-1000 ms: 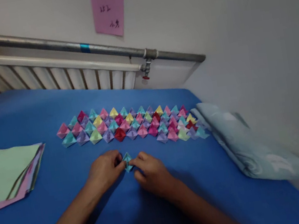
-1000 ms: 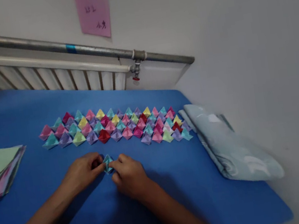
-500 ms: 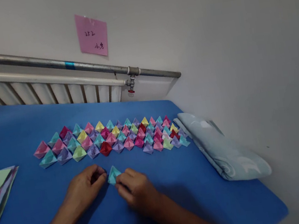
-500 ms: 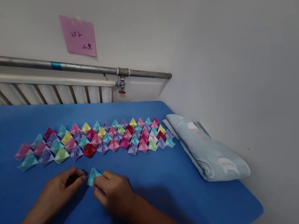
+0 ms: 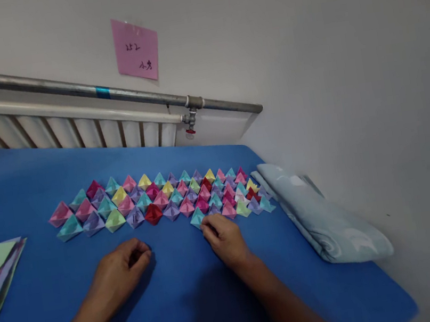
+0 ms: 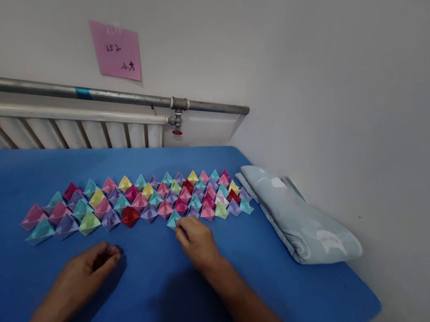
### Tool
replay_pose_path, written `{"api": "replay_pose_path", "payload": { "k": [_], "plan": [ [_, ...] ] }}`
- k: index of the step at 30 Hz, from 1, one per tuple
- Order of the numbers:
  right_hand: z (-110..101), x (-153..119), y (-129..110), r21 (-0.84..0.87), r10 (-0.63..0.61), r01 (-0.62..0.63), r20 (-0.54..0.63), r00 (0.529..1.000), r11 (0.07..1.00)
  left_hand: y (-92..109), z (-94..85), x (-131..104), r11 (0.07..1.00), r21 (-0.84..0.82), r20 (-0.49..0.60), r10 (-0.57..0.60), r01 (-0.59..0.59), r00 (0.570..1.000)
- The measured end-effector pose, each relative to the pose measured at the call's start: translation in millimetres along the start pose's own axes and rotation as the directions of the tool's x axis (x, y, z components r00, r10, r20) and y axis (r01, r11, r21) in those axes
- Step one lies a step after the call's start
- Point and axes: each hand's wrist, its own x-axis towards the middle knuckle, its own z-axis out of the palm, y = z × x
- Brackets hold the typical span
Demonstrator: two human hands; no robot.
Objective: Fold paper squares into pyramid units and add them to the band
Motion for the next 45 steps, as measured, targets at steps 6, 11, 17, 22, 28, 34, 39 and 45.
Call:
{"api": "replay_pose_path", "payload": {
  "k": [6,11,17,22,28,34,39,45],
  "plan": [
    [1.1,5.0,5.5,0.002,0.028,-0.028,-0.017,0.999,1.0,-0.7,0.5,-0.5,1.0,0.015,-0.024,0.021,-0.021,0.999],
    [1.4,4.8,6.7,0.003,0.052,-0.052,-0.028,0.998,0.999,-4.9,2.5,0.6,1.0,0.01,-0.015,0.027,-0.027,1.0],
    [3.4,-20.4,-30.9,0.026,-0.062,0.06,0.094,0.994,0.998,-7.2,2.8,1.2,0.999,0.024,-0.009,0.044,-0.044,0.999],
    [13.2,-33.1,-56.9,0.035,-0.19,0.19,0.356,0.915,0.981,-10.6,3.6,2.9,0.998,0.033,-0.015,0.057,-0.057,0.998],
    [24.3,-29.0,-42.5,0.04,-0.158,0.153,0.333,0.93,0.987,-12.3,5.2,5.3,0.997,0.039,-0.029,0.074,-0.073,0.997],
    [34.7,-29.2,-40.2,0.135,-0.154,0.124,0.232,0.961,0.983,-14.9,3.6,6.5,0.995,0.065,-0.078,0.079,-0.074,0.994],
    [13.8,-32.2,-16.9,0.057,0.066,-0.066,0.006,0.998,0.996,-17.1,1.3,6.0,0.995,0.056,-0.065,0.09,-0.086,0.994],
    [-16.3,-24.8,22.1,0.023,0.257,-0.258,-0.211,0.943,0.966,-12.5,-0.1,4.3,0.987,0.104,-0.062,0.127,-0.12,0.99]
  ]
}}
